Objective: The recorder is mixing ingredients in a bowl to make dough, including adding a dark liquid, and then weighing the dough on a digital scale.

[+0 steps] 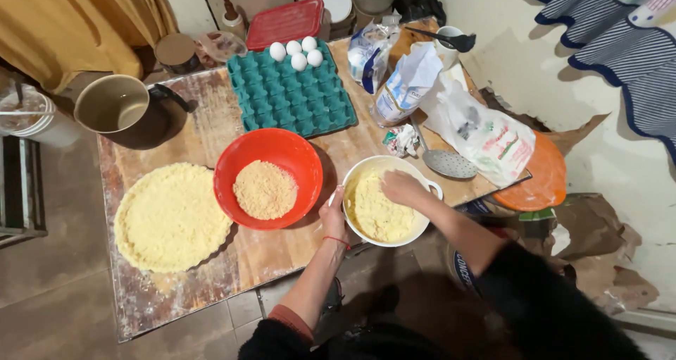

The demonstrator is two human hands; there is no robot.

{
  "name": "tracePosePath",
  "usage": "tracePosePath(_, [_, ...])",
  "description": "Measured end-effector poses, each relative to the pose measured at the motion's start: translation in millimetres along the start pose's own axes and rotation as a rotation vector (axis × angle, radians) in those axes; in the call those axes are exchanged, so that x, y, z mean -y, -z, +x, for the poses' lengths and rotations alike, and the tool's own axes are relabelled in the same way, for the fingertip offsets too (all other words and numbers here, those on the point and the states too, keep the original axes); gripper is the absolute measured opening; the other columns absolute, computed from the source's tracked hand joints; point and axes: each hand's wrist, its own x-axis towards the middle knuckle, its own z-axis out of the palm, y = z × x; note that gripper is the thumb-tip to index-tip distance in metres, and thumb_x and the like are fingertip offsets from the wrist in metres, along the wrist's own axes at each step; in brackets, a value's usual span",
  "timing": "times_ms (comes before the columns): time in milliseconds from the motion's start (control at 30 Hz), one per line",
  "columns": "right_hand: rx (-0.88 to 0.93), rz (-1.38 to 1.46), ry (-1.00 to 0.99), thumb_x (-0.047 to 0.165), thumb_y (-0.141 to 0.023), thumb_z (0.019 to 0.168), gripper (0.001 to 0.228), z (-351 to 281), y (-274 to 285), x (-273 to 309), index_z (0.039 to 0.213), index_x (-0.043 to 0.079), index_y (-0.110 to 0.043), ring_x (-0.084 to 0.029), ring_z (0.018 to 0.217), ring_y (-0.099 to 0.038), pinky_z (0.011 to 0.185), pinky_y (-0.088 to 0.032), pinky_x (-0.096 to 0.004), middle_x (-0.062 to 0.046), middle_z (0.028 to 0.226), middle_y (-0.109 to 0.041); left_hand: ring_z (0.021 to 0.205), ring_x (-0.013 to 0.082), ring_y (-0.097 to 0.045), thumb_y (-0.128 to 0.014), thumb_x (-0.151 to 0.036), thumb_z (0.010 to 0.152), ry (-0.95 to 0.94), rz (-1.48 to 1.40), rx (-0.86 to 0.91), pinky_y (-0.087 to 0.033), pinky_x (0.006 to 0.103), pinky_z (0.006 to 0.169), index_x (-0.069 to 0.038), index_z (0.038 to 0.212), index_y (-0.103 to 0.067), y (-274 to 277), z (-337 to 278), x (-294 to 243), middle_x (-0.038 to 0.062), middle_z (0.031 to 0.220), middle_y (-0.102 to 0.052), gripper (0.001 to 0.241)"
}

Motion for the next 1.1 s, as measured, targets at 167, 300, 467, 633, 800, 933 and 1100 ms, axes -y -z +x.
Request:
tracePosePath(167, [0.046, 0.03, 0.079, 0.022, -0.046, 0.097, 0.032, 22.8, -2.7, 70.6, 0.103, -0.002, -0.068, -0.042, 0.105, -0.068, 0.094, -0.051, -0.055, -0.028, 0.106, -0.069, 0.088, 0.0148, -0.069, -0.069, -0.025, 0.097, -0.026, 0.007, 0.001, -0.056, 0.0298, 0.079, 0.004, 0.112, -0.075, 10.6, 14.3, 13.0, 0.008, 0.104, -0.076, 0.033])
tracePosePath(300, [0.3, 0.078, 0.354, 0.022, -0.047, 0.097, 0.035, -24.8, 6.2, 91.8, 0.094, -0.009, -0.065, -0.047, 0.099, -0.066, 0.092, -0.051, -0.054, -0.033, 0.099, -0.065, 0.087, 0.0168, -0.067, -0.071, -0.024, 0.097, -0.048, 0.025, -0.034, -0.056, 0.032, 0.079, 0.006, 0.111, -0.075, 10.4, 16.9, 16.6, 0.009, 0.102, -0.075, 0.034])
tracePosePath(467, [0.46, -0.11, 0.753, 0.024, -0.05, 0.094, 0.035, -50.1, 41.2, 43.5, 0.092, -0.006, -0.067, -0.047, 0.099, -0.064, 0.102, -0.044, -0.056, -0.03, 0.096, -0.066, 0.093, 0.0196, -0.069, -0.068, -0.023, 0.098, -0.021, -0.031, -0.022, -0.057, 0.0345, 0.084, 0.006, 0.117, -0.072, -2.6, 4.3, 1.3, 0.011, 0.109, -0.075, 0.035])
tracePosePath(633, [0.342, -0.103, 0.363, 0.036, -0.049, 0.099, 0.044, -44.2, 41.3, 19.9, 0.106, -0.003, -0.068, -0.044, 0.109, -0.065, 0.102, -0.05, -0.049, -0.028, 0.109, -0.069, 0.114, 0.0226, -0.067, -0.058, -0.025, 0.101, 0.081, -0.162, 0.087, -0.053, 0.037, 0.1, 0.004, 0.133, -0.065, -10.0, 2.1, -10.1, 0.012, 0.13, -0.07, 0.043])
tracePosePath(800, [0.308, 0.149, -0.091, 0.065, -0.074, 0.076, 0.1, -52.7, 25.9, 69.2, 0.15, 0.005, -0.045, -0.042, 0.127, -0.057, 0.109, -0.044, -0.043, -0.032, 0.136, -0.058, 0.131, 0.0261, -0.058, -0.049, -0.026, 0.105, 0.155, -0.228, 0.235, -0.046, 0.04, 0.112, 0.005, 0.142, -0.055, -12.3, 1.4, -12.5, 0.015, 0.144, -0.061, 0.049])
tracePosePath(933, [0.366, 0.519, -0.364, 0.056, -0.08, 0.07, 0.093, -70.1, -0.4, 74.0, 0.138, -0.002, -0.056, -0.033, 0.122, -0.065, 0.105, -0.05, -0.038, -0.023, 0.131, -0.065, 0.131, 0.0269, -0.059, -0.049, -0.024, 0.103, 0.206, -0.244, 0.284, -0.047, 0.041, 0.111, 0.005, 0.141, -0.055, -21.3, -14.8, -7.8, 0.016, 0.144, -0.061, 0.049])
tracePosePath(1100, [0.252, 1.627, -0.49, 0.005, -0.076, 0.074, 0.05, -92.1, -15.0, 33.7, 0.122, -0.002, -0.066, -0.025, 0.088, -0.073, 0.077, -0.059, -0.037, -0.015, 0.101, -0.075, 0.125, 0.0268, -0.062, -0.053, -0.024, 0.104, 0.256, -0.039, 0.329, -0.048, 0.0402, 0.108, 0.008, 0.14, -0.058, -76.1, -50.6, -14.8, 0.018, 0.139, -0.063, 0.048])
